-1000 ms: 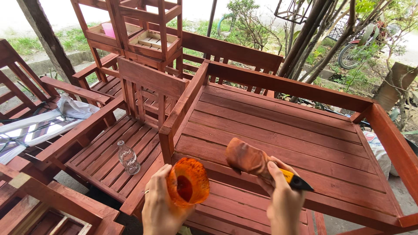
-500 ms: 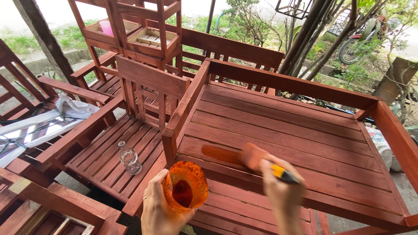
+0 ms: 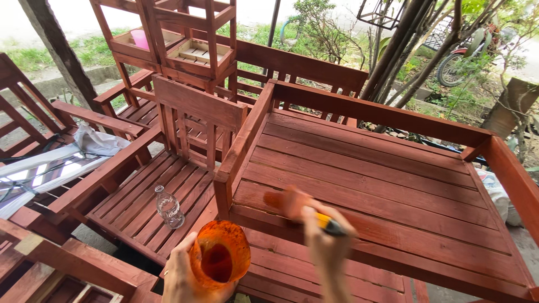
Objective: The person applies reddish-brown wood stain to a slatted wooden bench and table frame outdoors, holding a stain container in one hand and a brush in the other. They brush the seat slats, rails, and edges, dipping the brush into the container and working across different surfaces of the furniture.
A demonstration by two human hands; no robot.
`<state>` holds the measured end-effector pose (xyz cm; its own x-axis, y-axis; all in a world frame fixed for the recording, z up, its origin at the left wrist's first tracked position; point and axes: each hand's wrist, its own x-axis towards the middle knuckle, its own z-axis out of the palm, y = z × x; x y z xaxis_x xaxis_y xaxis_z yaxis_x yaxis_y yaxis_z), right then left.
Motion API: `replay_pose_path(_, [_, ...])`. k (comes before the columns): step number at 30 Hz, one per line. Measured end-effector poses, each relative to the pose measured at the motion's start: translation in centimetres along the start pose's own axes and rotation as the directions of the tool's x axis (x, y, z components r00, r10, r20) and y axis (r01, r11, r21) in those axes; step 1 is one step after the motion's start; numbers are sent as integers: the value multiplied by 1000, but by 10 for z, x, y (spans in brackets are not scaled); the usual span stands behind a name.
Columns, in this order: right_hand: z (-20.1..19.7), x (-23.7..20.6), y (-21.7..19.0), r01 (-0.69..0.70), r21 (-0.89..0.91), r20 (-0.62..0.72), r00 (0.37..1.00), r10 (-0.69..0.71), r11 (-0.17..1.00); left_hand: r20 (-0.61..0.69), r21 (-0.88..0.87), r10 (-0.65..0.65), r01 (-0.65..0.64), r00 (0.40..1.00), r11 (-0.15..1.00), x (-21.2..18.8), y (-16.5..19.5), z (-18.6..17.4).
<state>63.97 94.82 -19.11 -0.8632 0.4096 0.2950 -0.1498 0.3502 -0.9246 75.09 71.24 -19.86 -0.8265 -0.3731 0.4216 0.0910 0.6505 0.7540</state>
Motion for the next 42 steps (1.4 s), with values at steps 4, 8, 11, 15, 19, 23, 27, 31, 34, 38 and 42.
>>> replay_pose_path(4, [90, -8, -43, 40, 195, 197, 977, -79, 980, -109, -45, -7, 2, 994, 999, -8, -15, -8])
replay_pose_path(8, [80, 0, -46, -38, 150, 256, 967, -2, 988, -11, 53, -43, 43, 999, 998, 2, -30, -20])
replay_pose_path(11, [36, 5, -32, 130, 110, 74, 988, -138, 985, -4, -19, -46, 46, 999, 999, 5, -33, -22])
replay_pose_path(15, [46, -8, -38, 116, 152, -2, 993, -117, 982, -29, -15, -14, 14, 999, 1000, 6, -28, -18])
replay_pose_path(19, [96, -32, -55, -44, 249, 140, 990, 9, 968, 16, 37, -85, 85, 996, 996, 4, -24, -20])
replay_pose_path(23, [94, -40, -47, -117, 200, 223, 972, 71, 973, 48, 32, -144, 143, 988, 989, 13, -26, -25])
replay_pose_path(27, [108, -42, -36, 148, 242, 78, 982, -171, 959, 51, 54, -235, 232, 971, 971, 28, -29, -27])
replay_pose_path(31, [126, -22, -34, 315, 139, 76, 942, -327, 939, 47, 90, -237, 232, 970, 969, 28, -26, -26])
replay_pose_path(34, [105, 5, -31, 127, 39, 137, 982, -132, 991, 54, 46, -207, 204, 977, 978, 24, -23, -29])
replay_pose_path(38, [98, 9, -36, 161, -84, 108, 983, -152, 983, 52, -139, -44, 51, 998, 989, 29, -22, -34])
replay_pose_path(42, [116, -4, -42, 124, 117, 174, 974, -143, 985, 13, 17, -120, 120, 993, 993, 24, -12, -35])
